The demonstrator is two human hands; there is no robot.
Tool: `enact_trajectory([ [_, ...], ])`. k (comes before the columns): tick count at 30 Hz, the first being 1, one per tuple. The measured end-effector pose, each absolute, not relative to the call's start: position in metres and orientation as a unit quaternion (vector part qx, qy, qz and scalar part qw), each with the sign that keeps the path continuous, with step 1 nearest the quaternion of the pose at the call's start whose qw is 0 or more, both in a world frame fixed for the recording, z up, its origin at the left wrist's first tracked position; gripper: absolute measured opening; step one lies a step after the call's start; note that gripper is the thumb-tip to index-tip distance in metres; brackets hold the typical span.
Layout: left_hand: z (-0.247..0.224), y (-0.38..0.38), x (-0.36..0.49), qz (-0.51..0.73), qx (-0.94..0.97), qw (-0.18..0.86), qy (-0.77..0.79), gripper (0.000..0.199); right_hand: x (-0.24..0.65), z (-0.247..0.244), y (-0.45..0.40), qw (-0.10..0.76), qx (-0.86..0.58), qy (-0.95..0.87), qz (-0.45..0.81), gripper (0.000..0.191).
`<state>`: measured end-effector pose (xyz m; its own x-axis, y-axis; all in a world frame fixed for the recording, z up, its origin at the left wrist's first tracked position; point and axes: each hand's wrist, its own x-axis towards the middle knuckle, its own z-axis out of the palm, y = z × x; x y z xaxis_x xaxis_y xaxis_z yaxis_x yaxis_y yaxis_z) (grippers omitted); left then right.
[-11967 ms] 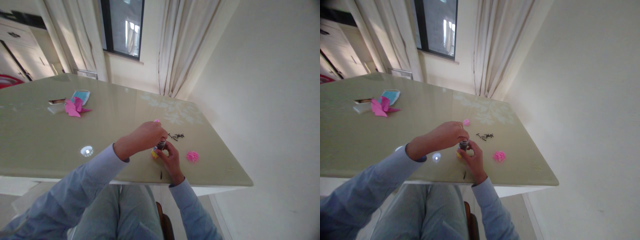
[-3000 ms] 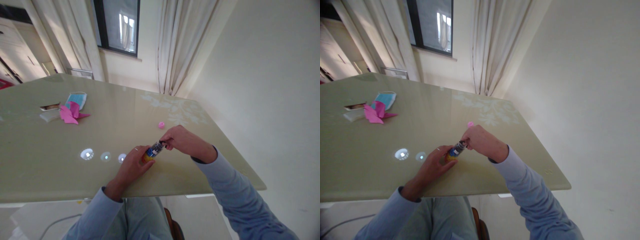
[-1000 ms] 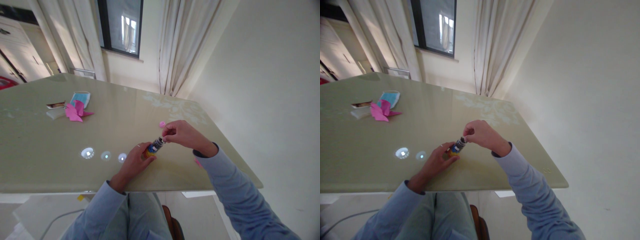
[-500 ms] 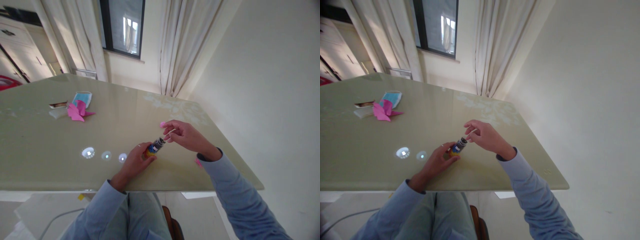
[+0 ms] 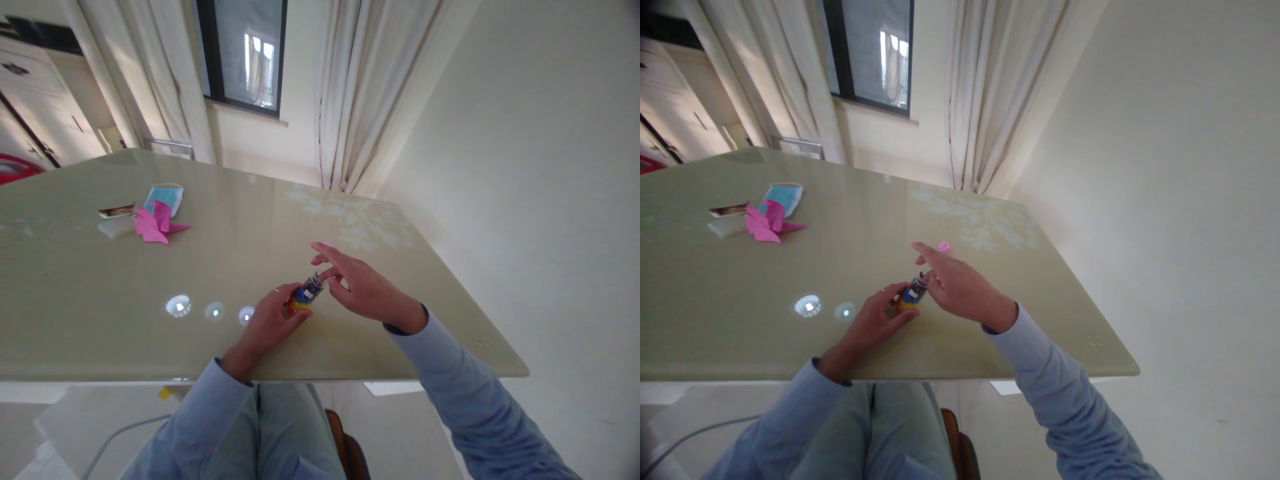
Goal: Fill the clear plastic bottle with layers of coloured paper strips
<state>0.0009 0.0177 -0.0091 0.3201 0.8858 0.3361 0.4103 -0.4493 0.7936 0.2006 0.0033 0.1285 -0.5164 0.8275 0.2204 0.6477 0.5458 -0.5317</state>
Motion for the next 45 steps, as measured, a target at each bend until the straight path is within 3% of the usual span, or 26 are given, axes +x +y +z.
enact_trajectory([
  [9, -0.008, 0.017, 0.000, 0.396, 0.747, 0.314, 0.431, 0.051, 0.219, 0.107, -0.021, 0.413, -0.500, -0.726, 0.229, 0.050],
  [15, 0.002, 0.008, 0.006, 0.379, 0.761, 0.367, 0.378, 0.050, 0.199, 0.044, -0.043, 0.466, -0.492, -0.635, 0.371, 0.069],
  [22, 0.007, 0.002, 0.036, 0.362, 0.769, 0.396, 0.347, 0.048, 0.190, 0.019, -0.043, 0.562, -0.497, -0.545, 0.375, 0.036],
  [27, 0.014, 0.020, 0.048, 0.340, 0.783, 0.424, 0.303, 0.086, 0.211, 0.019, -0.049, 0.625, -0.520, -0.480, 0.331, 0.033],
  [30, 0.018, 0.046, 0.055, 0.360, 0.787, 0.409, 0.288, 0.061, 0.227, 0.013, -0.057, 0.654, -0.526, -0.450, 0.307, 0.034],
  [33, 0.019, 0.073, 0.073, 0.316, 0.826, 0.325, 0.336, 0.044, 0.239, 0.004, -0.065, 0.674, -0.518, -0.433, 0.299, 0.035],
  [35, 0.017, 0.088, 0.090, 0.229, 0.871, 0.250, 0.356, 0.046, 0.245, -0.002, -0.070, 0.686, -0.517, -0.421, 0.292, 0.037],
  [45, 0.009, 0.127, 0.150, 0.134, 0.898, 0.230, 0.351, 0.047, 0.258, -0.016, -0.078, 0.704, -0.534, -0.380, 0.274, 0.037],
])
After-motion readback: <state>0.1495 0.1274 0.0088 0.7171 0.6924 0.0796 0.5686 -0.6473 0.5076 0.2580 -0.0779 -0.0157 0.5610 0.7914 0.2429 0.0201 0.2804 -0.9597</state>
